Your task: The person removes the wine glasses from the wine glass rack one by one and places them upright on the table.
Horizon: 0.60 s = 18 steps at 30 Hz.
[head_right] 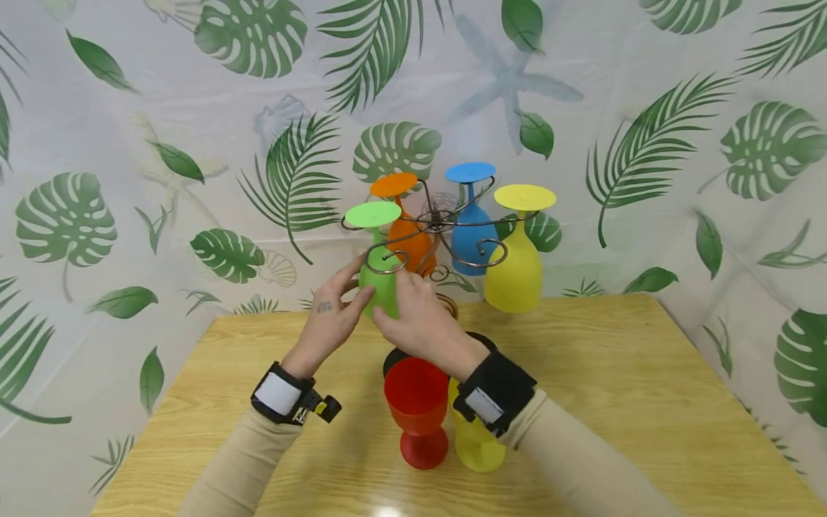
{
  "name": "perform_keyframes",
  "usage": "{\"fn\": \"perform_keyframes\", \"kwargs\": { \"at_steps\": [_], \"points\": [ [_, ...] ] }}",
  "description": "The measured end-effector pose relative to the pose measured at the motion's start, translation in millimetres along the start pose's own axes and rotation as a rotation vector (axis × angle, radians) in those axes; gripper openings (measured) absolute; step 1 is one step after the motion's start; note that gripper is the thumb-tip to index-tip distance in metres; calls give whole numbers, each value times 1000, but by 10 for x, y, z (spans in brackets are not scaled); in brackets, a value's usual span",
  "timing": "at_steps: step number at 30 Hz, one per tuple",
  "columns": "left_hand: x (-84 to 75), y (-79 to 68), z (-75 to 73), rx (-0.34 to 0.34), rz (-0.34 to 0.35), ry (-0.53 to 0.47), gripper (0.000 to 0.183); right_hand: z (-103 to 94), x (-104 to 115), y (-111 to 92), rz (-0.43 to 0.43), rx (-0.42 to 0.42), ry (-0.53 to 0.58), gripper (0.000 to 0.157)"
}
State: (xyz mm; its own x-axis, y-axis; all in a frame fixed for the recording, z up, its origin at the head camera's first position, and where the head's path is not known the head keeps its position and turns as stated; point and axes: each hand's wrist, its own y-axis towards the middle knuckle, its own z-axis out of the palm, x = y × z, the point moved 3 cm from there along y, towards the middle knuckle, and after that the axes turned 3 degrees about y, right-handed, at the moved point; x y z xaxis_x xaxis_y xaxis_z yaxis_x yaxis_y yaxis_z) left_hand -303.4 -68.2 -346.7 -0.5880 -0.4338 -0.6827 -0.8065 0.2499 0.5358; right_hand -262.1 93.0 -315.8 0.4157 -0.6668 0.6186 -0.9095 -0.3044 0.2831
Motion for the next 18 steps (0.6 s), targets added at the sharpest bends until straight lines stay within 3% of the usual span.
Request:
{"fn": "perform_keyframes", "kwargs": {
  "at_steps": [18],
  "points": [
    [-34,-70,-38,53,-3,-17,54,-40,87,-98,48,37,-14,67]
  ]
}}
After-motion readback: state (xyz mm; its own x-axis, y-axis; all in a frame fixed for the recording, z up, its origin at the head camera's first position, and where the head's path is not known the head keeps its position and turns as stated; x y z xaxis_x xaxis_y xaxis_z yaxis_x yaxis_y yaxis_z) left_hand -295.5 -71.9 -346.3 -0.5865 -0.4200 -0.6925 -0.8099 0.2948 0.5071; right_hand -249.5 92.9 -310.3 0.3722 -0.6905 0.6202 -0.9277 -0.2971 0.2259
